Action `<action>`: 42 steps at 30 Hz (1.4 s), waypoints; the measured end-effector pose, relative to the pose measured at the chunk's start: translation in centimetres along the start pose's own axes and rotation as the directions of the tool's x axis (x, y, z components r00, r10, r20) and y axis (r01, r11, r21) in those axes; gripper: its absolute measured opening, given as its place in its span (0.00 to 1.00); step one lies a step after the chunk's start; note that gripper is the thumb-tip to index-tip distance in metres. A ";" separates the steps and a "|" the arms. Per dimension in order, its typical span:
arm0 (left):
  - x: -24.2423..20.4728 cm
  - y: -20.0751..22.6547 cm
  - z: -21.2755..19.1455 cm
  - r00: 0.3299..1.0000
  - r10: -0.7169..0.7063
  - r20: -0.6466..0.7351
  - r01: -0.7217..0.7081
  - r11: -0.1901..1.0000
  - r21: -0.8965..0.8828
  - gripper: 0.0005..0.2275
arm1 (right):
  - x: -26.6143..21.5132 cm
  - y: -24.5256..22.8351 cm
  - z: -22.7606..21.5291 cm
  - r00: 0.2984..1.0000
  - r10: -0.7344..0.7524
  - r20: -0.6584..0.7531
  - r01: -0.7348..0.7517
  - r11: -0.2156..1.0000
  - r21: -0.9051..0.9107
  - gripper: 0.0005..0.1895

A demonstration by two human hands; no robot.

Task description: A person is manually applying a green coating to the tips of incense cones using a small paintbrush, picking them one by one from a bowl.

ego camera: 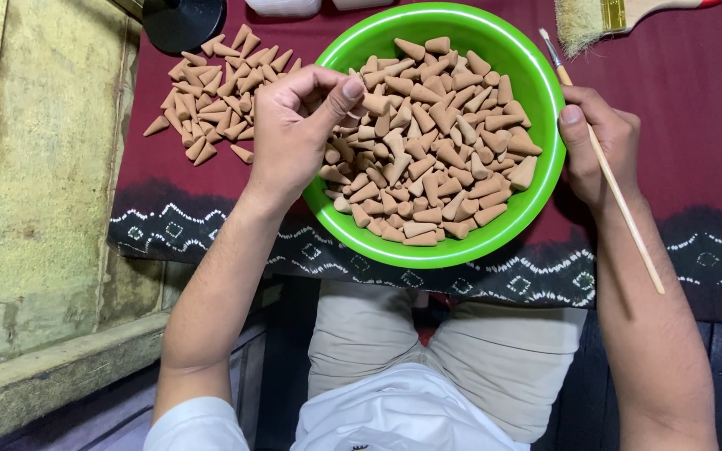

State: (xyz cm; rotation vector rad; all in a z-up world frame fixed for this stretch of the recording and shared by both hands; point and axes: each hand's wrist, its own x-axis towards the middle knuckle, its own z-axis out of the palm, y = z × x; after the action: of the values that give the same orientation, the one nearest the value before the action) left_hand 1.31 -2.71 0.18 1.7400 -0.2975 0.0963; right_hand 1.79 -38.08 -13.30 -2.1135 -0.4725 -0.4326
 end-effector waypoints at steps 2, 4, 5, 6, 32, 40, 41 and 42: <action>0.0 0.1 0.0 0.999 -0.048 0.000 0.047 0.995 -0.091 0.10 | 0.1 -0.2 0.0 1.000 -0.005 0.001 0.005 1.000 0.007 0.29; 0.0 -0.2 0.0 0.996 -0.094 0.002 0.093 0.979 -0.181 0.09 | 0.2 -0.3 0.0 1.000 -0.013 0.002 0.013 1.000 0.014 0.29; 0.1 -0.5 -0.1 0.993 -0.119 -0.021 0.111 0.967 -0.229 0.06 | 0.3 -0.4 -0.1 1.000 -0.029 0.001 0.029 0.999 0.014 0.30; 0.2 -0.8 -0.2 0.989 -0.144 -0.043 0.127 0.953 -0.276 0.04 | 0.4 -0.5 -0.1 0.999 -0.045 0.000 0.045 0.999 0.014 0.30; 2.0 -3.9 0.4 0.957 -0.034 -0.289 -0.022 0.981 -0.191 0.06 | 0.9 -2.8 0.7 0.979 -0.144 -0.144 0.149 0.988 0.027 0.17; 2.0 -4.3 0.2 0.962 -0.039 -0.269 -0.024 0.974 -0.224 0.06 | 0.5 -0.8 0.4 0.960 -0.205 -0.193 0.184 0.975 -0.121 0.22; 1.9 -4.2 0.3 0.962 -0.025 -0.271 -0.033 0.978 -0.207 0.06 | 0.5 -0.8 0.4 0.964 -0.196 -0.179 0.170 0.973 -0.154 0.25; 1.9 -4.1 0.3 0.962 -0.012 -0.272 -0.041 0.981 -0.190 0.05 | 0.4 -0.7 0.3 0.968 -0.187 -0.166 0.155 0.970 -0.188 0.28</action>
State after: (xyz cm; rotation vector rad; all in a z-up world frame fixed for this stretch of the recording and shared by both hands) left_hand 4.19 -2.59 -3.39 1.5082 -0.1126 0.3055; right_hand 1.86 -37.36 -12.77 -2.1811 -0.5290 -0.7867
